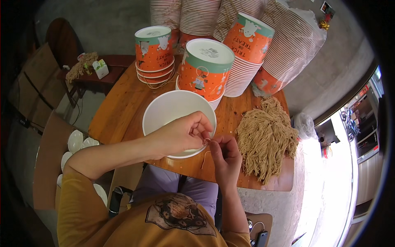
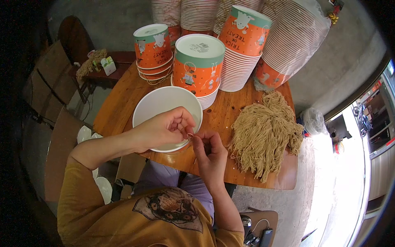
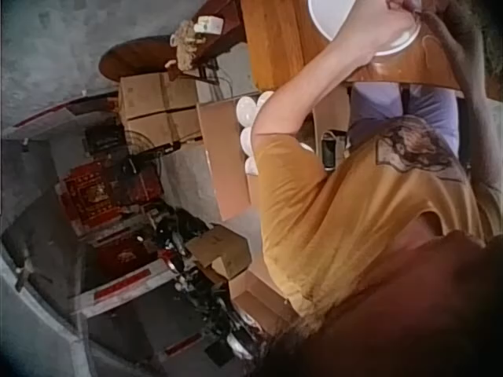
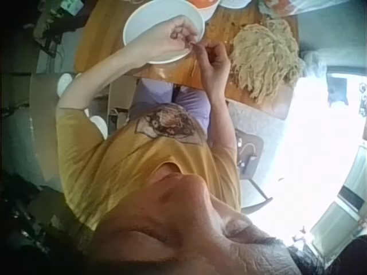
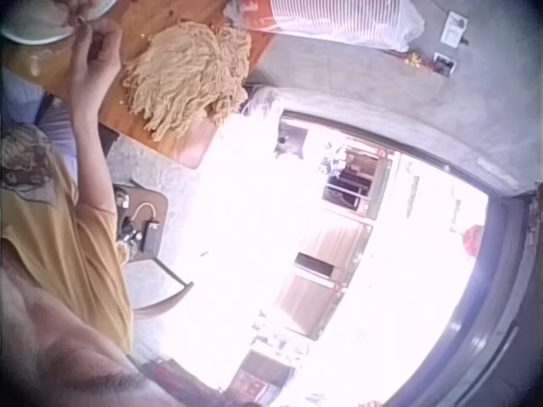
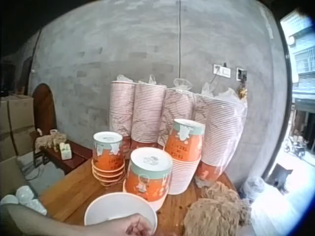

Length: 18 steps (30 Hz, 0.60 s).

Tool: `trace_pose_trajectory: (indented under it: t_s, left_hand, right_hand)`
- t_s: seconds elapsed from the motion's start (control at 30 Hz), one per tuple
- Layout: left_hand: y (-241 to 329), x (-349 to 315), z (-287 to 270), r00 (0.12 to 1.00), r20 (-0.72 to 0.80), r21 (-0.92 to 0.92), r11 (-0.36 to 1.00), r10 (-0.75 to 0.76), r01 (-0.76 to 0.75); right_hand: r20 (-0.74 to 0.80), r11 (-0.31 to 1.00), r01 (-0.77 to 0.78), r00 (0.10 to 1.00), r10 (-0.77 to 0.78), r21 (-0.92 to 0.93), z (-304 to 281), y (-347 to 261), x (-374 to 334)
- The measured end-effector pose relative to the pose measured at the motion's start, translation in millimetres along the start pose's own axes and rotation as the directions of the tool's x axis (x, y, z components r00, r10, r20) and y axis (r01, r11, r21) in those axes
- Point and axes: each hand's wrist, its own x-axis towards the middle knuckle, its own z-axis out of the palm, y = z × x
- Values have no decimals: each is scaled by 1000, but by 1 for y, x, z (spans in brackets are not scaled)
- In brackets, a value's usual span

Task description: Threading a string through holes in paper buckets to create handles.

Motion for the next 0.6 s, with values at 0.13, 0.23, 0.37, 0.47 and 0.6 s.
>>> trace_pose_trajectory:
  t_s: [0.13, 0.23, 0.37, 0.47, 0.6]
  left_hand:
    - [3, -2, 2, 1000, -20, 40, 999, 3, -2]
    - [1, -2, 1, 1000, -29, 64, 998, 10, -8]
    - [-8, 0, 1, 997, -45, 133, 990, 60, -54]
    - [-5, -1, 1, 998, -54, 218, 976, 15, -2]
    - [-10, 0, -2, 999, -13, 140, 990, -31, 33]
  right_hand:
    - [6, 1000, 4, 1000, -4, -7, -1, 1, -1]
    - [18, 1000, 18, 1000, -18, -25, 0, 0, -1]
    - [23, 998, 26, 999, -24, -61, -1, 0, -2]
    - [25, 995, 37, 999, -35, -92, -2, 1, -3]
    - [21, 993, 33, 999, -31, -110, 0, 0, -3]
